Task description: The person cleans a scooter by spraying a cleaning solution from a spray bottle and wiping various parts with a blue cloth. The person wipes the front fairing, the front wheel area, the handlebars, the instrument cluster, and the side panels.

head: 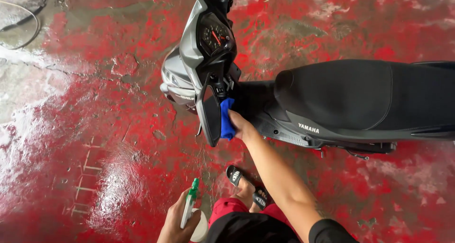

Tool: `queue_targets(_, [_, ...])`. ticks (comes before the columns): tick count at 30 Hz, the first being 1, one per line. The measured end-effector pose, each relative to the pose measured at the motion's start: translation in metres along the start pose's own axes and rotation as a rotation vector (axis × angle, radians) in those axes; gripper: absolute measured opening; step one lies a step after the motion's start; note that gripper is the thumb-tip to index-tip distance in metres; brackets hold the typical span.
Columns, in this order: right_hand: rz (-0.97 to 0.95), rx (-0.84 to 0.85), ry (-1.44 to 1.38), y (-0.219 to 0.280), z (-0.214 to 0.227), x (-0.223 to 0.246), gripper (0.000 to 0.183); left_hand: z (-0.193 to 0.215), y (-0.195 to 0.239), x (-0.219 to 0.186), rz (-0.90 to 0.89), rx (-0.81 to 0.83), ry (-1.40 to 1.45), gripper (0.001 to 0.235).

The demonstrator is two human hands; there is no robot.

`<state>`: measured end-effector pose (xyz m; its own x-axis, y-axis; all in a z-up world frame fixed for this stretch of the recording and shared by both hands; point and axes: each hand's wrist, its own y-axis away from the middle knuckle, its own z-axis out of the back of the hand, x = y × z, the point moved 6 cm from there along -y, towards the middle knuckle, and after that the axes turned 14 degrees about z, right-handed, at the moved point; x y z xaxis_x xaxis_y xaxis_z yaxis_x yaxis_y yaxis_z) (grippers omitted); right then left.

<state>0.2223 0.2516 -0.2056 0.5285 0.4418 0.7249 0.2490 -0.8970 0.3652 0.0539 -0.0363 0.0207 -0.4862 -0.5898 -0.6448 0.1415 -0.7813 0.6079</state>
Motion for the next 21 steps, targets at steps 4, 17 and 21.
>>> queue_targets(4, [-0.109,0.124,-0.073,0.029,-0.018,-0.002,0.032,0.002,-0.016,-0.018,-0.088,0.005,0.016,0.049])
queue_targets(17, [-0.039,-0.240,-0.163,0.085,0.117,0.061,0.042,-0.060,-0.081,-0.064,-0.410,-0.302,-0.214,0.065])
queue_targets(21, [-0.027,-0.338,-0.165,0.067,0.127,0.096,0.050,-0.095,-0.084,-0.097,-0.495,-0.425,-0.333,0.026])
